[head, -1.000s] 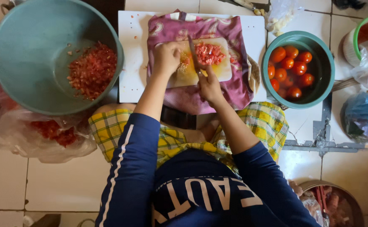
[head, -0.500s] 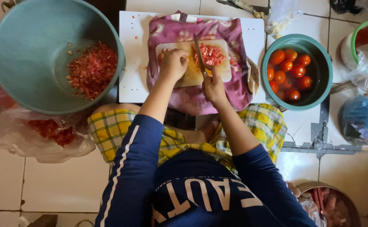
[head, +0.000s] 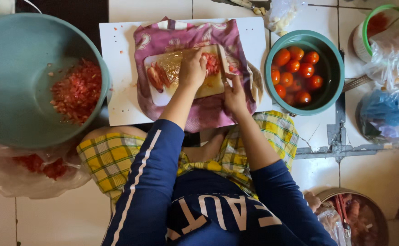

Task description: The person slices tomatoes into thin strips and then dices them into small pieces on a cutting board. The diced tomatoes are transferred into a large bowl containing previously chopped tomatoes.

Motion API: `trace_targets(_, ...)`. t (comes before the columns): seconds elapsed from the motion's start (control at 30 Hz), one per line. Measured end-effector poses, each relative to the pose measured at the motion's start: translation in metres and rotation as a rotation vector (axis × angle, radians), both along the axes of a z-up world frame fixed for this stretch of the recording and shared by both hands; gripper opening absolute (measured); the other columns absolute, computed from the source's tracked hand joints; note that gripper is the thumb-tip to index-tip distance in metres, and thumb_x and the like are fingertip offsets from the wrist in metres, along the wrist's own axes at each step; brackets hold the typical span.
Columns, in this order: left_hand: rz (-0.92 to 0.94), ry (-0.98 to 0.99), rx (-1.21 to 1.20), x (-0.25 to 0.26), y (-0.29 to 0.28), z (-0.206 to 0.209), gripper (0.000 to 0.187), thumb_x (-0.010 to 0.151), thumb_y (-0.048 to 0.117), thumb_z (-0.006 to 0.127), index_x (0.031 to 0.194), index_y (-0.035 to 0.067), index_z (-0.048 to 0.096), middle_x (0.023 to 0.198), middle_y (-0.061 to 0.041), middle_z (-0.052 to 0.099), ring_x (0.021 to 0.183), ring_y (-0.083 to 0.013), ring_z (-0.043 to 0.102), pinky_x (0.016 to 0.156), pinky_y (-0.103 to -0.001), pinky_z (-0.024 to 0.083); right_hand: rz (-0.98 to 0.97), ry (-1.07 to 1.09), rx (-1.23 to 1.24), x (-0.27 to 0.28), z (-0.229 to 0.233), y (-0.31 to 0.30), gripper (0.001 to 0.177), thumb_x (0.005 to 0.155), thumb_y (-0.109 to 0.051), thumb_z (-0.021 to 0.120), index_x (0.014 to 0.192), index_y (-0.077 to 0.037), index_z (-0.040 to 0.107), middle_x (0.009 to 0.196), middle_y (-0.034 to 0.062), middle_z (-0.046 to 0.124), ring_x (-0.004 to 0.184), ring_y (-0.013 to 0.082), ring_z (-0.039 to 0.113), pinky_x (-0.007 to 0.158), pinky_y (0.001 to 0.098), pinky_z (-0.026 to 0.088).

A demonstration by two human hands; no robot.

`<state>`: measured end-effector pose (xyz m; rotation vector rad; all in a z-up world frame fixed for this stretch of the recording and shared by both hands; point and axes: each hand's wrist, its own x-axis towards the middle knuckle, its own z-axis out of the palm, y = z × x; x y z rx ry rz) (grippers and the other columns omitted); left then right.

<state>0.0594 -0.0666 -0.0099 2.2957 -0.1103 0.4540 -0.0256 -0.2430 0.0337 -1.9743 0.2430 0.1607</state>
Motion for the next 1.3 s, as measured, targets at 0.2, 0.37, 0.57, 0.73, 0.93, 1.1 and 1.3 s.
trace_targets(0.2, 0.099, -0.157, -0.138, -0.004, -0.022, -0.011, 0.026, 0.092, 0.003, 0.057, 0.114, -0.003, 0.069, 0.108, -0.028, 0.069, 0.099, -0.0447, 0.068, 0.091, -0.049, 0.053, 0.106, 0.039, 0.2, -0.003, 0.004, 0.033, 0.029, 0.103, -0.016, 0.045, 0.13, -0.019, 0.056, 0.052, 0.0067, 0.054, 0.039, 0.0178, 0.049, 0.035, 0.0287, 0.038)
trace_targets(0.37, 0.148, -0.069, -0.589, -0.034, -0.026, 0.017, 0.03, 0.099, 0.007, 0.052, 0.125, 0.007, 0.065, 0.121, -0.021, 0.065, 0.113, -0.0376, 0.064, 0.1, -0.046, 0.05, 0.012, 0.077, 0.413, -0.009, 0.021, 0.064, 0.024, 0.105, -0.015, 0.041, 0.127, -0.014, 0.05, 0.053, 0.0108, 0.05, 0.028, 0.0191, 0.043, 0.021, 0.0302, 0.031)
trace_targets(0.57, 0.203, 0.136, -1.316, -0.019, -0.019, 0.003, 0.037, 0.108, 0.028, 0.043, 0.134, 0.009, 0.06, 0.124, -0.019, 0.062, 0.105, -0.0258, 0.062, 0.092, -0.035, 0.051, -0.054, 0.101, 0.515, -0.019, 0.048, 0.081, 0.022, 0.105, -0.017, 0.044, 0.127, -0.013, 0.049, 0.055, 0.0102, 0.046, 0.028, 0.0169, 0.041, 0.019, 0.0294, 0.029)
trace_targets(0.73, 0.272, 0.137, -1.395, -0.029, -0.005, 0.064, 0.046, 0.098, 0.025, 0.042, 0.129, -0.003, 0.061, 0.133, -0.018, 0.064, 0.127, -0.0244, 0.058, 0.109, -0.033, 0.044, -0.01, 0.125, 0.514, -0.023, 0.084, 0.096, 0.023, 0.104, -0.019, 0.045, 0.126, -0.015, 0.05, 0.052, 0.002, 0.041, 0.033, 0.0095, 0.029, 0.027, 0.0246, 0.02)
trace_targets(0.93, 0.324, 0.131, -1.388, -0.044, 0.037, 0.091, 0.05, 0.097, 0.026, 0.04, 0.131, -0.003, 0.059, 0.139, -0.017, 0.059, 0.131, -0.0232, 0.054, 0.111, -0.031, 0.041, 0.096, 0.089, 0.462, -0.028, 0.099, 0.134, 0.018, 0.103, -0.016, 0.041, 0.118, -0.016, 0.05, 0.05, 0.0023, 0.039, 0.03, 0.0094, 0.025, 0.024, 0.0252, 0.02)
trace_targets(1.1, 0.413, 0.011, -1.386, -0.059, 0.088, 0.107, 0.045, 0.095, 0.025, 0.045, 0.127, 0.0, 0.064, 0.133, -0.016, 0.064, 0.125, -0.0223, 0.059, 0.107, -0.032, 0.045, 0.172, 0.103, 0.43, -0.032, 0.105, 0.179, 0.023, 0.103, -0.019, 0.042, 0.124, -0.014, 0.05, 0.048, 0.0027, 0.038, 0.03, 0.0105, 0.025, 0.024, 0.0257, 0.019)
trace_targets(1.3, 0.435, -0.143, -1.689, -0.072, 0.155, 0.12, 0.051, 0.096, 0.025, 0.048, 0.135, -0.008, 0.055, 0.129, -0.023, 0.064, 0.121, -0.0254, 0.06, 0.1, -0.03, 0.047, 0.31, 0.1, 0.384, -0.041, 0.12, 0.246, 0.021, 0.102, -0.019, 0.041, 0.121, -0.016, 0.049, 0.046, 0.0053, 0.037, 0.029, 0.0119, 0.027, 0.023, 0.0271, 0.021)
